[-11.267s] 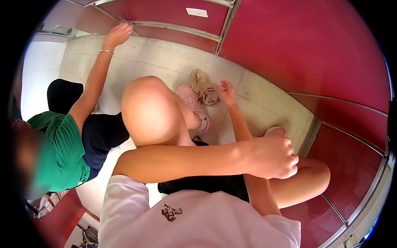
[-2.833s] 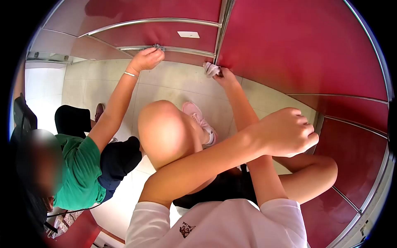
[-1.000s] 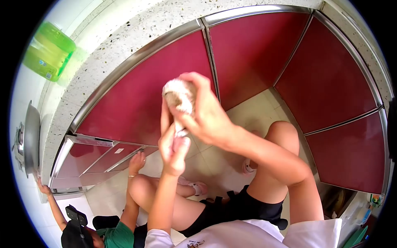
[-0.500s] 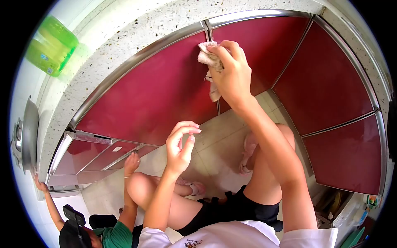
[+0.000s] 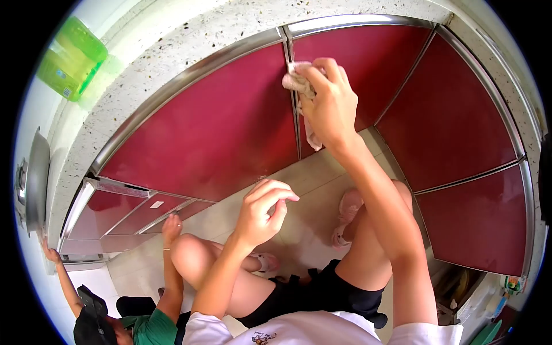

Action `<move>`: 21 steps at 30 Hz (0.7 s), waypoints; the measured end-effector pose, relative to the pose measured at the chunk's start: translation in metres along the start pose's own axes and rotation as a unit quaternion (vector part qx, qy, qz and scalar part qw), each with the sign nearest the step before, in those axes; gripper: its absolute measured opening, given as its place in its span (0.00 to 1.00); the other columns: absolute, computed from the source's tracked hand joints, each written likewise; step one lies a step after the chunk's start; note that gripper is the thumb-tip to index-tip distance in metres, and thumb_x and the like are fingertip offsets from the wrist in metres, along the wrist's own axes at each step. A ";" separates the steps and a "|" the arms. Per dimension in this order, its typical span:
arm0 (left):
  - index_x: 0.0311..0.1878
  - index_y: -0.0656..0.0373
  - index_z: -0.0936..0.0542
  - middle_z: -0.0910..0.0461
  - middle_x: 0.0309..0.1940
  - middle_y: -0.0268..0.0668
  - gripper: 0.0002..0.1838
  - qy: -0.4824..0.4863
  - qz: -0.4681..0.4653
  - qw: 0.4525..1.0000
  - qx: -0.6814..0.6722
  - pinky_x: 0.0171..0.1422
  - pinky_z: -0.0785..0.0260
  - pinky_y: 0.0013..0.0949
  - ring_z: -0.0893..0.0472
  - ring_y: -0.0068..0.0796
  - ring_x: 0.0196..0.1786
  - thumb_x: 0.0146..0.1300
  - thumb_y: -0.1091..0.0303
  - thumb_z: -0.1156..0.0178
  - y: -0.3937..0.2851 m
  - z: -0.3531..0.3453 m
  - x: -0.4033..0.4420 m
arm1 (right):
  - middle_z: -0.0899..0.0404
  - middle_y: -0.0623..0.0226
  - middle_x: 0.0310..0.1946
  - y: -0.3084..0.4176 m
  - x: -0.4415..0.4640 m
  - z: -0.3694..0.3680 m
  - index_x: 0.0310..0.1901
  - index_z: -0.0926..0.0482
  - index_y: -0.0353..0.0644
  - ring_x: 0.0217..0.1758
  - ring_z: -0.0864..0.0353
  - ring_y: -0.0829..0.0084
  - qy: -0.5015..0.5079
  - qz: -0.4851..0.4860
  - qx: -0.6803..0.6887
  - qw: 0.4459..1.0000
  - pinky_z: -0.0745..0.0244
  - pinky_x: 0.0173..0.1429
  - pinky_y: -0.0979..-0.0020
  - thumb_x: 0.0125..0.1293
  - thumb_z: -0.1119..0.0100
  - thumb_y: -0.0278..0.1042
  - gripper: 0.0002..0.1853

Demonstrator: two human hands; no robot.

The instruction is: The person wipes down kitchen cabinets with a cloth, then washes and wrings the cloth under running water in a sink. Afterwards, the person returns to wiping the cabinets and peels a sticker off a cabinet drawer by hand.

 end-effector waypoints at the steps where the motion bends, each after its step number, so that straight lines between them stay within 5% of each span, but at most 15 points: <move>1: 0.34 0.62 0.19 0.19 0.33 0.38 0.09 0.007 -0.018 1.000 0.006 0.42 0.29 0.33 0.21 0.35 0.36 0.53 0.85 0.45 -0.004 -0.004 0.002 | 0.24 0.66 0.45 0.001 0.005 0.005 0.45 0.17 0.50 0.46 0.22 0.61 -0.027 0.008 0.005 1.000 0.23 0.45 0.63 0.42 0.33 0.21 0.23; 6: 0.33 0.61 0.19 0.20 0.32 0.38 0.12 0.021 -0.044 0.999 -0.005 0.38 0.30 0.33 0.22 0.35 0.33 0.49 0.87 0.46 -0.013 -0.016 0.010 | 0.23 0.68 0.44 0.009 0.010 0.002 0.43 0.16 0.52 0.42 0.22 0.63 -0.109 0.071 0.002 0.991 0.22 0.36 0.66 0.44 0.33 0.22 0.21; 8: 0.33 0.61 0.20 0.20 0.31 0.38 0.12 0.026 -0.050 0.998 0.000 0.35 0.30 0.32 0.23 0.35 0.32 0.48 0.88 0.46 -0.012 -0.018 0.012 | 0.24 0.67 0.45 0.000 -0.002 -0.007 0.45 0.16 0.50 0.46 0.22 0.61 -0.054 0.025 0.006 0.998 0.22 0.45 0.64 0.40 0.32 0.20 0.25; 16: 0.33 0.61 0.19 0.20 0.30 0.38 0.12 0.015 -0.032 0.999 0.016 0.35 0.30 0.33 0.22 0.35 0.31 0.50 0.87 0.45 -0.003 -0.008 0.011 | 0.24 0.64 0.46 0.002 0.004 0.003 0.46 0.15 0.50 0.47 0.21 0.61 -0.037 0.020 0.040 0.998 0.22 0.46 0.63 0.44 0.34 0.20 0.23; 18: 0.33 0.61 0.19 0.20 0.30 0.38 0.12 0.013 -0.049 0.999 0.012 0.35 0.30 0.33 0.22 0.35 0.32 0.50 0.88 0.45 -0.007 -0.009 0.011 | 0.24 0.69 0.44 0.008 0.017 0.008 0.44 0.16 0.53 0.42 0.22 0.64 -0.108 0.066 0.004 0.992 0.21 0.36 0.65 0.43 0.32 0.22 0.22; 21: 0.33 0.61 0.19 0.20 0.30 0.38 0.12 0.021 -0.039 0.999 0.003 0.35 0.30 0.33 0.22 0.35 0.32 0.50 0.88 0.46 -0.003 -0.014 0.010 | 0.24 0.70 0.45 0.003 0.009 -0.002 0.44 0.16 0.54 0.43 0.23 0.65 -0.078 0.040 0.004 0.996 0.21 0.36 0.66 0.44 0.33 0.22 0.22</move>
Point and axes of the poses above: each hand's wrist, its own x-axis towards the middle knuckle, its own z-axis out of the back of the hand, y = z × x, the point moved 6 cm from there along x, towards the middle knuckle
